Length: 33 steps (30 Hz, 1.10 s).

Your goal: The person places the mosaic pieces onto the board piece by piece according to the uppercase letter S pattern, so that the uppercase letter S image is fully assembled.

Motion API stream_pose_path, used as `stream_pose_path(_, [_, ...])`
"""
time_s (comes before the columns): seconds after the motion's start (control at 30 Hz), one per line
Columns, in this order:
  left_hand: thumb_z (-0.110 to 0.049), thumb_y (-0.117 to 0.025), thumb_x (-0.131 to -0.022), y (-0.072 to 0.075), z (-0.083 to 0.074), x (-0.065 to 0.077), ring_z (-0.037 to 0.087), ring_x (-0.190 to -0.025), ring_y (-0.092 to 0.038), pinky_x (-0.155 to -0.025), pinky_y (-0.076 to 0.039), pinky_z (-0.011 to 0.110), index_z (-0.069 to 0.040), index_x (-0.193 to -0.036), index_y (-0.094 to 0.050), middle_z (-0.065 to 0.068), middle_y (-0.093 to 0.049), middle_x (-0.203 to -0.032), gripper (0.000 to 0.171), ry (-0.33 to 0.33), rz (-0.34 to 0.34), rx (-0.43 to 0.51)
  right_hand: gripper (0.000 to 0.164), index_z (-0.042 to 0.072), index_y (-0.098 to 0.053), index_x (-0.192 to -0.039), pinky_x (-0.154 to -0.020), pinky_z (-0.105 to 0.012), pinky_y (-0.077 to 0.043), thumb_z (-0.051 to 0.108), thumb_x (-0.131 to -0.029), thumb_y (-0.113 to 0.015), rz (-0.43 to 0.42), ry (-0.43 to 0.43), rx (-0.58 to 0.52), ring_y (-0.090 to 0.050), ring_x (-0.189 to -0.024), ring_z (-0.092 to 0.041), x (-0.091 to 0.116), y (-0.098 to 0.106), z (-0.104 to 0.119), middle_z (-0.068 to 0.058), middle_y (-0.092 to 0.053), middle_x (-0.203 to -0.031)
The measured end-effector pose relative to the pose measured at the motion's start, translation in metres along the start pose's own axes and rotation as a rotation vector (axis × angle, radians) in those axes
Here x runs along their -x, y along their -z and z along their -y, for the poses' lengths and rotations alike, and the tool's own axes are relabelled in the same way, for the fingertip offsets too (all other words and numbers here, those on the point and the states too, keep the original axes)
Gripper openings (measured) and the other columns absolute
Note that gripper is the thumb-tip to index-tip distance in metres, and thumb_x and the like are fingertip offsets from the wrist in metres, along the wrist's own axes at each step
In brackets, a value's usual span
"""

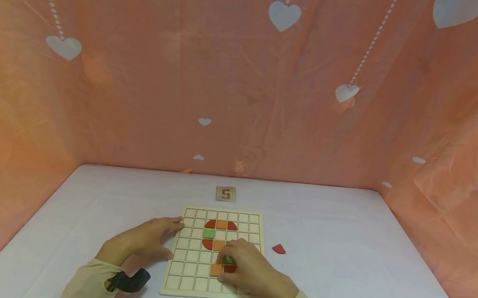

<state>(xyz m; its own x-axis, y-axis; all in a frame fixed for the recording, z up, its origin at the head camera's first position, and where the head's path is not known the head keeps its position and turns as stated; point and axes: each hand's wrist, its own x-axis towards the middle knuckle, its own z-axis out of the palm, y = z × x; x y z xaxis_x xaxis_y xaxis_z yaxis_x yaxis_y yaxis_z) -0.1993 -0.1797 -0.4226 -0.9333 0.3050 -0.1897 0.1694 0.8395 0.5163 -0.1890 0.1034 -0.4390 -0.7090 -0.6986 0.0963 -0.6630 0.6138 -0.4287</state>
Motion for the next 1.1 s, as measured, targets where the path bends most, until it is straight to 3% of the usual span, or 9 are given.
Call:
stream_pose_path(0.33, [-0.014,-0.087,-0.076,0.000,0.001,0.001,0.044,-0.149,-0.036,-0.123,-0.032,0.060,-0.004,-0.143,-0.056,0.016,-0.042,-0.160,0.075,-0.036,-0.003,-0.023,0.020,0.020,-0.072,-0.102,-0.091,-0.025,-0.052,0.030,-0.086,-0.080,0.012,-0.019,-0.047,-0.055,-0.098,-0.005,0.000,0.004,0.000,0.012,-0.069,-0.102])
stream_pose_path(0.5, [-0.014,-0.087,-0.076,-0.001,0.002,0.001,0.043,-0.149,-0.037,-0.123,-0.033,0.059,-0.004,-0.144,-0.055,0.016,-0.042,-0.160,0.075,-0.027,-0.004,-0.026,0.023,0.015,-0.074,-0.100,-0.082,-0.023,-0.052,0.026,-0.083,-0.083,-0.031,0.025,-0.041,-0.057,-0.089,-0.007,-0.004,0.007,-0.004,0.006,-0.071,-0.098])
stream_pose_path(0.6, [-0.014,-0.087,-0.076,-0.002,0.002,0.001,0.042,-0.149,-0.036,-0.123,-0.032,0.059,-0.005,-0.144,-0.055,0.015,-0.042,-0.161,0.076,-0.015,-0.003,-0.026,0.026,0.011,-0.075,-0.101,-0.084,-0.024,-0.054,0.024,-0.081,-0.085,-0.048,0.030,-0.044,-0.061,-0.090,-0.009,-0.005,0.011,-0.007,0.003,-0.073,-0.099])
stream_pose_path(0.8, [-0.015,-0.088,-0.075,0.000,0.002,0.001,0.044,-0.148,-0.036,-0.122,-0.032,0.061,-0.005,-0.143,-0.056,0.016,-0.042,-0.160,0.076,-0.030,-0.002,-0.025,0.023,0.009,-0.073,-0.107,-0.087,-0.028,-0.058,0.016,-0.087,-0.078,-0.040,-0.063,-0.179,-0.066,-0.098,-0.018,-0.004,0.020,-0.012,-0.001,-0.072,-0.107])
stream_pose_path(1.1, [-0.015,-0.087,-0.076,0.000,0.000,0.000,0.043,-0.149,-0.036,-0.123,-0.032,0.060,-0.006,-0.143,-0.056,0.014,-0.042,-0.161,0.075,-0.017,-0.002,-0.021,0.027,0.005,-0.070,-0.112,-0.086,-0.038,-0.057,0.020,-0.091,-0.076,-0.101,-0.106,-0.218,-0.063,-0.102,-0.023,0.000,0.041,-0.022,-0.006,-0.071,-0.111])
